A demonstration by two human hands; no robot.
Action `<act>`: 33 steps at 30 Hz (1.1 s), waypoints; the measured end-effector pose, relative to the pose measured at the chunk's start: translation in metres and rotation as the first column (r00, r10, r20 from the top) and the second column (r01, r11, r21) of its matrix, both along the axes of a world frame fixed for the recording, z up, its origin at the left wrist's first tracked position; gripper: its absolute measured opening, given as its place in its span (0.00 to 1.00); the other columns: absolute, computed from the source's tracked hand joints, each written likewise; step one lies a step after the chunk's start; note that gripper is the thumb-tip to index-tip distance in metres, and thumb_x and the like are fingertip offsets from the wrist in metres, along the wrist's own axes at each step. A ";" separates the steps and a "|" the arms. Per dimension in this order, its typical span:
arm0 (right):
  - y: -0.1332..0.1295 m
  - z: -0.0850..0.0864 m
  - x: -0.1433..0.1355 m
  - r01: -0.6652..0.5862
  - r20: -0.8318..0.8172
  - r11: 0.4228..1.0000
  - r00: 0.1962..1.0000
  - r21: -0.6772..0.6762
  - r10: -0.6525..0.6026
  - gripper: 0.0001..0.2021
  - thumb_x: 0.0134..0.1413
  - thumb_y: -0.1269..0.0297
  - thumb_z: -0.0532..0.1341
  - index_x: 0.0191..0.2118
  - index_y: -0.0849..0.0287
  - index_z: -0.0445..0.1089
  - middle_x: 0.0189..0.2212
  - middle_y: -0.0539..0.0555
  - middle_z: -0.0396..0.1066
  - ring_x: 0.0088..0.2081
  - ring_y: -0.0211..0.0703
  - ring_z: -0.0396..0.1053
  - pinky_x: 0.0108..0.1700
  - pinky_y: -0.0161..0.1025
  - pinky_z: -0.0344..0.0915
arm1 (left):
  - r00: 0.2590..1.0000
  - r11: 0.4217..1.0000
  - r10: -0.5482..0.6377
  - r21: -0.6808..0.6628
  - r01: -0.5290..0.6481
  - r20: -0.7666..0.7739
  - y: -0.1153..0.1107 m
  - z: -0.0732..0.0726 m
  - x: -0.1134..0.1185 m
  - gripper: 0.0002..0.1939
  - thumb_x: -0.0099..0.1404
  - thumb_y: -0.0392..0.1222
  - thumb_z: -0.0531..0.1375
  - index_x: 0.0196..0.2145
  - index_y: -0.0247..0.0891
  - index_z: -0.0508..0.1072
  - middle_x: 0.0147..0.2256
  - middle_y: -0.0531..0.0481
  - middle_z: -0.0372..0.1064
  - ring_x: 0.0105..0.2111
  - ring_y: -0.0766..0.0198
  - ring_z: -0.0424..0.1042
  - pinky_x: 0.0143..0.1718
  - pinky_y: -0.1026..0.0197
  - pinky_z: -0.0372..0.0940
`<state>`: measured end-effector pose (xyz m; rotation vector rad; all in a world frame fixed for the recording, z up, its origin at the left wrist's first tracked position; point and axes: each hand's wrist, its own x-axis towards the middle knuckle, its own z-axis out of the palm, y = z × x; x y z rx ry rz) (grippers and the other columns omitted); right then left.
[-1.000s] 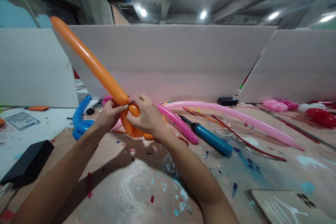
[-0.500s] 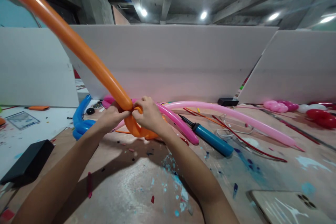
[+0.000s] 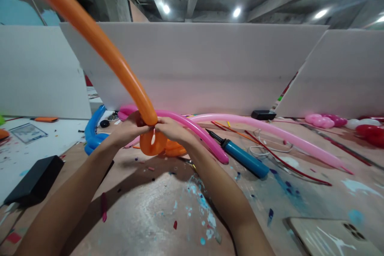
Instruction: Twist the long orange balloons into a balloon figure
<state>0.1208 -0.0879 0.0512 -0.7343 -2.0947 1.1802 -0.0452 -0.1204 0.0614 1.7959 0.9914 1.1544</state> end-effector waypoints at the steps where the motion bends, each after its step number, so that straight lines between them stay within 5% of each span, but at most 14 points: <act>1: 0.000 0.001 0.001 -0.030 -0.023 0.999 0.999 -0.043 0.029 0.21 0.45 0.76 0.53 0.45 0.59 0.74 0.42 0.51 0.75 0.46 0.45 0.68 0.52 0.42 0.61 | 1.000 1.000 -0.013 -0.019 0.014 0.025 0.000 0.000 0.000 0.16 0.50 0.35 0.64 0.38 0.35 0.69 0.34 0.50 0.72 0.37 0.60 0.73 0.40 0.57 0.68; 8: -0.002 0.001 0.005 -0.115 -0.170 0.979 0.982 -0.168 0.086 0.16 0.50 0.62 0.62 0.45 0.61 0.73 0.45 0.56 0.74 0.47 0.45 0.69 0.52 0.42 0.62 | 0.993 0.995 -0.097 -0.004 0.097 0.071 0.006 -0.006 -0.007 0.18 0.52 0.37 0.64 0.42 0.34 0.68 0.44 0.42 0.72 0.44 0.57 0.73 0.50 0.51 0.66; 13: 0.008 -0.004 0.007 -0.060 -0.270 0.976 0.963 -0.207 0.002 0.13 0.45 0.64 0.65 0.39 0.62 0.75 0.36 0.53 0.76 0.40 0.41 0.70 0.50 0.41 0.61 | 0.993 0.960 0.107 0.257 -0.115 0.046 0.008 -0.012 -0.005 0.19 0.55 0.37 0.64 0.43 0.36 0.64 0.40 0.46 0.70 0.39 0.61 0.74 0.43 0.56 0.70; 15: 0.011 -0.005 0.010 -0.012 -0.309 0.973 0.949 -0.231 -0.062 0.12 0.43 0.63 0.66 0.35 0.63 0.75 0.32 0.52 0.75 0.37 0.39 0.69 0.48 0.40 0.61 | 0.970 0.854 0.242 0.481 -0.199 -0.030 0.007 -0.015 -0.002 0.12 0.58 0.37 0.63 0.40 0.37 0.68 0.38 0.47 0.70 0.39 0.62 0.73 0.42 0.57 0.69; 18: 0.012 -0.004 0.015 0.049 -0.305 0.975 0.945 -0.218 -0.116 0.12 0.43 0.60 0.67 0.34 0.62 0.75 0.30 0.51 0.74 0.35 0.39 0.69 0.44 0.38 0.62 | 0.901 0.601 0.418 0.779 -0.180 -0.114 0.006 -0.018 0.000 0.03 0.62 0.37 0.60 0.35 0.39 0.74 0.37 0.46 0.72 0.40 0.61 0.71 0.42 0.57 0.68; 20: 0.011 -0.002 0.018 0.079 -0.264 0.984 0.957 -0.162 -0.120 0.14 0.47 0.56 0.66 0.35 0.62 0.75 0.29 0.51 0.73 0.34 0.39 0.68 0.40 0.38 0.62 | 0.861 0.469 0.499 0.866 -0.174 -0.097 0.007 -0.020 0.001 0.04 0.63 0.38 0.60 0.34 0.41 0.77 0.37 0.47 0.73 0.39 0.61 0.71 0.42 0.57 0.68; 22: 0.009 0.001 0.020 0.110 -0.217 0.991 0.968 -0.077 -0.124 0.15 0.49 0.53 0.63 0.32 0.63 0.74 0.26 0.50 0.71 0.31 0.38 0.66 0.37 0.37 0.61 | 0.837 0.399 0.541 0.900 -0.176 -0.077 0.009 -0.022 0.002 0.05 0.63 0.39 0.61 0.35 0.41 0.78 0.36 0.47 0.75 0.38 0.62 0.72 0.40 0.57 0.68; 27: 0.003 0.007 0.023 0.166 -0.113 0.982 0.981 0.088 -0.156 0.16 0.53 0.53 0.58 0.29 0.64 0.72 0.24 0.50 0.68 0.28 0.37 0.64 0.35 0.37 0.60 | 0.817 0.374 0.567 0.916 -0.143 -0.104 0.009 -0.023 0.001 0.06 0.64 0.39 0.61 0.36 0.41 0.79 0.36 0.46 0.76 0.35 0.62 0.73 0.37 0.59 0.68; 33: -0.003 0.011 0.023 0.168 -0.030 0.944 0.986 0.284 -0.166 0.13 0.51 0.61 0.59 0.38 0.64 0.75 0.33 0.53 0.74 0.37 0.41 0.68 0.43 0.38 0.62 | 0.766 0.417 0.610 0.904 -0.090 -0.205 0.005 -0.020 0.001 0.08 0.66 0.39 0.58 0.35 0.39 0.79 0.36 0.46 0.77 0.35 0.60 0.72 0.38 0.57 0.68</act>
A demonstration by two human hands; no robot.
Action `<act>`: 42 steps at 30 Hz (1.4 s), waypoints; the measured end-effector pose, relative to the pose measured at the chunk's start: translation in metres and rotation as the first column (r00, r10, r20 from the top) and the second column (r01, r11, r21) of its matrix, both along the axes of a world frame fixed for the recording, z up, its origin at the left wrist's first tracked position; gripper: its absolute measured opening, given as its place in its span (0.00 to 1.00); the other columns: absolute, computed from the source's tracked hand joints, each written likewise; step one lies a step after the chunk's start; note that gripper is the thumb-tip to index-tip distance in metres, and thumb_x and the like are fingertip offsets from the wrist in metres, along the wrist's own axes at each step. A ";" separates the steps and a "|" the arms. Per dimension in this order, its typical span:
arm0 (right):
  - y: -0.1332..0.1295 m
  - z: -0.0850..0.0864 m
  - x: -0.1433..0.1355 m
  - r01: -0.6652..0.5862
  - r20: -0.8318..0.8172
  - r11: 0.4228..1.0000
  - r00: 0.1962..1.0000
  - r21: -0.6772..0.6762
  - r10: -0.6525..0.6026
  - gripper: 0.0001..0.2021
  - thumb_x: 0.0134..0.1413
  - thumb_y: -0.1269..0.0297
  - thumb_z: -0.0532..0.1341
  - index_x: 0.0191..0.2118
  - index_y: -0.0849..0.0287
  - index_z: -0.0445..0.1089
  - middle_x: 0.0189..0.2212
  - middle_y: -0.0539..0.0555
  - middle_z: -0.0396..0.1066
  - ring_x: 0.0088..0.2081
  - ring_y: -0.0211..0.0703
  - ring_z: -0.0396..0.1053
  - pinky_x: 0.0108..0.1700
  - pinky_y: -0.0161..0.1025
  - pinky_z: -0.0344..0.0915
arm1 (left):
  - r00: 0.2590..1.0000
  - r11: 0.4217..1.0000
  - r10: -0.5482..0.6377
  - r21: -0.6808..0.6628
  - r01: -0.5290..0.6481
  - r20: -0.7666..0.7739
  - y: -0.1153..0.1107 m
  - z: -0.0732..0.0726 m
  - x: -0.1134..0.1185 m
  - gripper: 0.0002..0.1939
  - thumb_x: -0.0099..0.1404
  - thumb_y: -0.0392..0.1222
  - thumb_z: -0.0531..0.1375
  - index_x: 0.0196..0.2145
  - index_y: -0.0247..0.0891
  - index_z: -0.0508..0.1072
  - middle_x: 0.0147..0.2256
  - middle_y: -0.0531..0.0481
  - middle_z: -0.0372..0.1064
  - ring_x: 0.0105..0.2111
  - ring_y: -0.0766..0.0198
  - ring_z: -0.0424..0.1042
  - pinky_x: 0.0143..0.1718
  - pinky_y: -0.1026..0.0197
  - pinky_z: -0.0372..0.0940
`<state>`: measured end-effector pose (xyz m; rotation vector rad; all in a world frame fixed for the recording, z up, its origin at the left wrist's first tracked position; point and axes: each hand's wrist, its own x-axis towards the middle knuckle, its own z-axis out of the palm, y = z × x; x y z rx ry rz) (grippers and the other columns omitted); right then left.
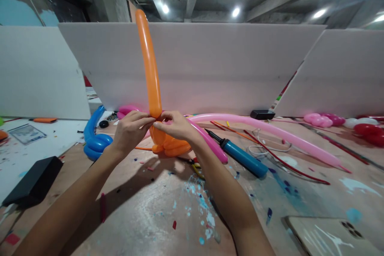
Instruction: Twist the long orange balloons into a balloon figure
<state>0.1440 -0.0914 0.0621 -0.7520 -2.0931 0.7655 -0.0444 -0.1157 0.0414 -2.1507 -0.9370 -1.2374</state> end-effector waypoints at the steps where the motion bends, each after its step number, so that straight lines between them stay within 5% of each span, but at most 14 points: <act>1: -0.001 0.000 0.000 0.006 0.020 1.000 1.000 0.022 -0.007 0.12 0.49 0.63 0.60 0.38 0.63 0.75 0.34 0.53 0.74 0.37 0.41 0.67 0.43 0.38 0.62 | 1.000 1.000 -0.008 -0.015 0.008 -0.006 0.000 0.000 0.000 0.09 0.66 0.39 0.58 0.35 0.39 0.79 0.36 0.46 0.77 0.35 0.60 0.72 0.38 0.57 0.68; 8: 0.000 -0.003 -0.001 -0.015 0.029 1.000 0.999 -0.016 0.016 0.16 0.42 0.74 0.55 0.36 0.62 0.76 0.32 0.51 0.74 0.35 0.40 0.67 0.39 0.36 0.61 | 0.998 0.997 -0.027 -0.071 0.023 -0.055 -0.001 0.004 -0.003 0.09 0.66 0.41 0.58 0.35 0.38 0.78 0.34 0.46 0.77 0.34 0.60 0.73 0.36 0.59 0.67; 20: 0.004 -0.004 0.000 -0.116 -0.018 0.967 0.993 -0.225 0.115 0.15 0.46 0.71 0.53 0.37 0.61 0.75 0.30 0.50 0.72 0.34 0.40 0.66 0.40 0.37 0.62 | 0.984 0.996 0.061 0.076 -0.049 -0.170 -0.002 -0.005 0.002 0.09 0.66 0.36 0.53 0.36 0.37 0.74 0.36 0.44 0.75 0.33 0.60 0.73 0.36 0.58 0.64; 34: -0.010 -0.008 -0.021 0.074 0.001 0.991 0.997 0.108 -0.075 0.10 0.47 0.69 0.54 0.33 0.61 0.72 0.27 0.48 0.69 0.30 0.36 0.61 0.35 0.34 0.57 | 0.988 0.999 0.033 0.015 -0.035 0.151 -0.004 0.005 -0.007 0.03 0.65 0.35 0.54 0.36 0.38 0.67 0.33 0.47 0.69 0.32 0.62 0.68 0.35 0.61 0.64; 38: 0.003 -0.013 -0.017 -0.028 -0.129 0.990 0.992 -0.136 0.010 0.12 0.49 0.66 0.57 0.40 0.63 0.70 0.34 0.52 0.71 0.36 0.38 0.66 0.40 0.36 0.62 | 1.000 0.999 -0.004 -0.033 0.005 0.024 0.004 0.000 -0.007 0.04 0.66 0.36 0.54 0.36 0.38 0.69 0.34 0.46 0.69 0.36 0.59 0.68 0.39 0.58 0.65; 42: 0.013 -0.014 -0.009 -0.254 -0.336 0.896 0.933 -0.364 0.128 0.20 0.52 0.59 0.61 0.51 0.60 0.65 0.44 0.55 0.71 0.44 0.41 0.68 0.47 0.38 0.64 | 0.999 0.999 -0.033 -0.004 0.033 -0.002 0.012 -0.007 -0.006 0.05 0.65 0.36 0.56 0.35 0.39 0.72 0.34 0.46 0.71 0.37 0.59 0.69 0.40 0.56 0.65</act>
